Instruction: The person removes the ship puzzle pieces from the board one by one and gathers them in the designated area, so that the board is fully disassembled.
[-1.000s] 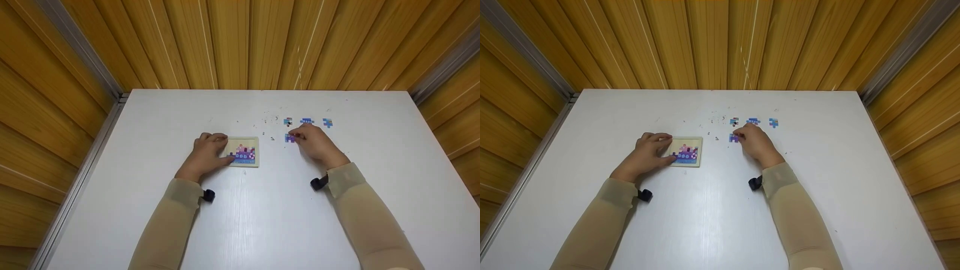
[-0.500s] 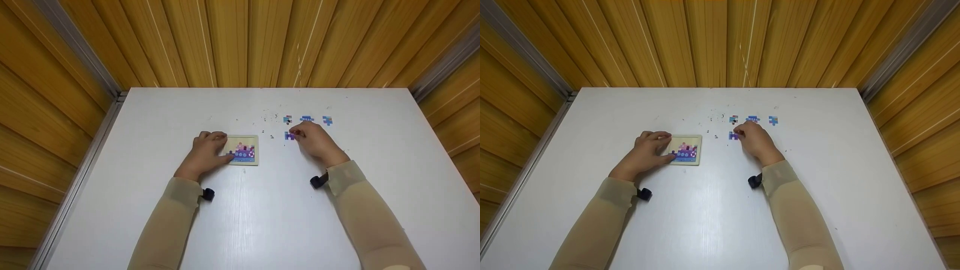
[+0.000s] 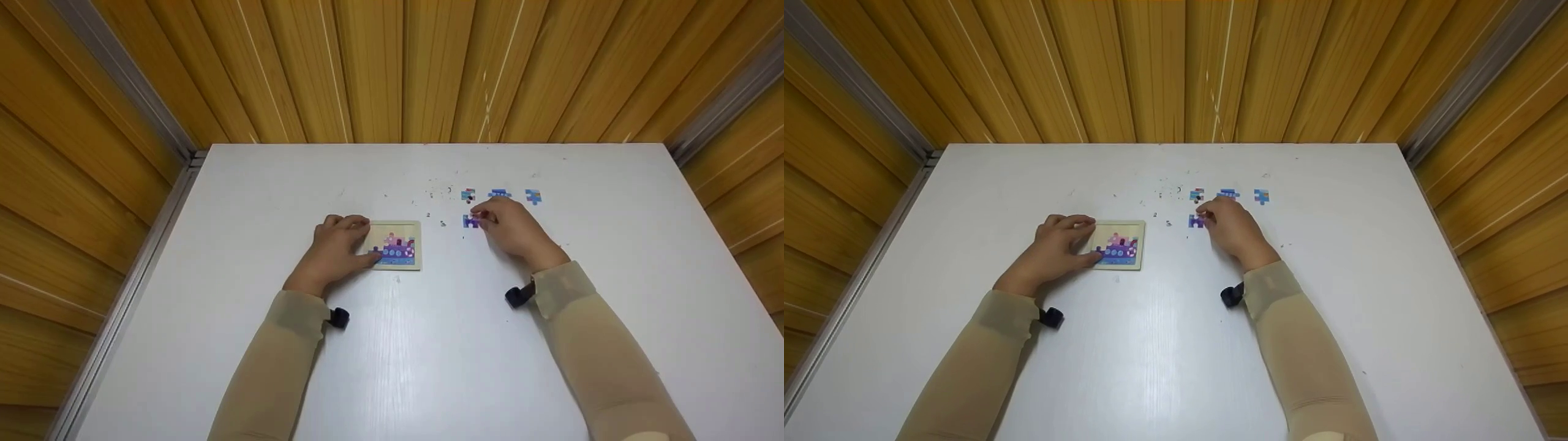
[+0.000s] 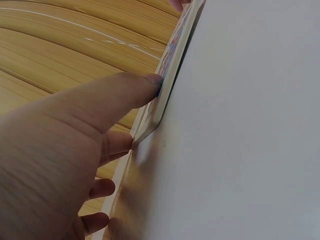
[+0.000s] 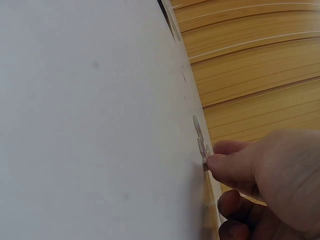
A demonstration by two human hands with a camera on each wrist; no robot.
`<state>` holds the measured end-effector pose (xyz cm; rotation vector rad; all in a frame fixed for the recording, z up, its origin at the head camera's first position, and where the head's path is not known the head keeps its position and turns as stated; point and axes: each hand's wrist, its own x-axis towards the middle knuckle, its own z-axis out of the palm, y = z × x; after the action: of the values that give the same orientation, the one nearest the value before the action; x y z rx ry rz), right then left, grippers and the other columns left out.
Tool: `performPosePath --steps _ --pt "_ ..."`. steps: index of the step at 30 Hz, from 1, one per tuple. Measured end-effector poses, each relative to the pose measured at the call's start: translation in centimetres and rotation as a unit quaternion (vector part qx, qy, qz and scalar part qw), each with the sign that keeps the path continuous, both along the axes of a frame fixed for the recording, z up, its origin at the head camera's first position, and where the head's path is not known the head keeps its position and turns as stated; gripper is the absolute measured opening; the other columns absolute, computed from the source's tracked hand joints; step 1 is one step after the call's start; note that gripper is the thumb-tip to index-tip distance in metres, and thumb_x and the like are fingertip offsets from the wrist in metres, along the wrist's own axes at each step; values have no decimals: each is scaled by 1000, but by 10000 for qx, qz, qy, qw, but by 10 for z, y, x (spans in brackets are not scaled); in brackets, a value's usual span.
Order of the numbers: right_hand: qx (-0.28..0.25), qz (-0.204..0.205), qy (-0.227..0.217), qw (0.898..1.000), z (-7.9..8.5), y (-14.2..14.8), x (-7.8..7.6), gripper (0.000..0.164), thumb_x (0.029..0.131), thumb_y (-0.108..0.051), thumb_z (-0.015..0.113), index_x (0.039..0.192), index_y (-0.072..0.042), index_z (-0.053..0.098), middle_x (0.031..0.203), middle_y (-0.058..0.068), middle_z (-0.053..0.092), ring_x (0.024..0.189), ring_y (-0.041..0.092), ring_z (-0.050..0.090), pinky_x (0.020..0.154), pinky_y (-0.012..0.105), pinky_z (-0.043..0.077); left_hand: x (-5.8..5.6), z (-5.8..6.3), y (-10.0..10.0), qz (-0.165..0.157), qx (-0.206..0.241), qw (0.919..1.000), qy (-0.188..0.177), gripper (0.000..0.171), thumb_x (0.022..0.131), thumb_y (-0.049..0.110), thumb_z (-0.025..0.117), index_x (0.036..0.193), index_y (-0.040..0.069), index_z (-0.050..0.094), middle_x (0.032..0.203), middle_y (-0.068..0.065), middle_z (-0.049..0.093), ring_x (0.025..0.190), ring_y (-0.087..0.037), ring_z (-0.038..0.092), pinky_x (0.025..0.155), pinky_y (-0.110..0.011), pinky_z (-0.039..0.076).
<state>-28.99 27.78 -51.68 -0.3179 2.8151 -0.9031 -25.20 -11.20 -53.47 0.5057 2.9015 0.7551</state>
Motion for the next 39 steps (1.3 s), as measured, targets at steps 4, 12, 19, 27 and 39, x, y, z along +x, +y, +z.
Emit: performPosePath --steps 4,12,19,27,39 --pt "-80 -147 27 9999 3 -2 1 32 116 -12 61 144 -10 75 143 15 69 122 35 65 111 56 54 0 0 -1 -17 -26 10000 -22 81 100 56 81 164 10 60 171 -3 57 157 -38 44 134 -59 31" --pt "-438 -296 223 9984 12 -13 6 32 115 -15 61 144 -12 76 141 9 70 113 32 62 103 49 54 -1 1 -1 2 -50 10000 -56 81 100 56 82 163 9 61 170 -3 58 155 -37 45 133 -59 31" --pt "-943 -130 598 9937 26 -33 13 29 114 -15 64 138 -7 79 131 9 75 99 25 58 86 35 49 1 3 1 72 -80 9998 -151 82 99 56 83 163 10 61 171 -1 57 156 -36 45 134 -58 31" --pt "-1514 145 826 9849 54 -69 22 24 113 -15 67 132 -11 82 128 8 77 94 21 57 80 31 48 1 4 2 79 -100 9998 -162 81 98 55 83 163 10 62 171 -1 56 158 -36 43 135 -57 31" --pt "-1876 362 805 9783 67 -109 30 23 113 -18 68 132 -15 81 124 4 77 93 21 58 82 33 51 1 3 1 129 -52 9996 -226 83 98 56 83 164 13 60 171 1 56 157 -34 43 135 -57 31"
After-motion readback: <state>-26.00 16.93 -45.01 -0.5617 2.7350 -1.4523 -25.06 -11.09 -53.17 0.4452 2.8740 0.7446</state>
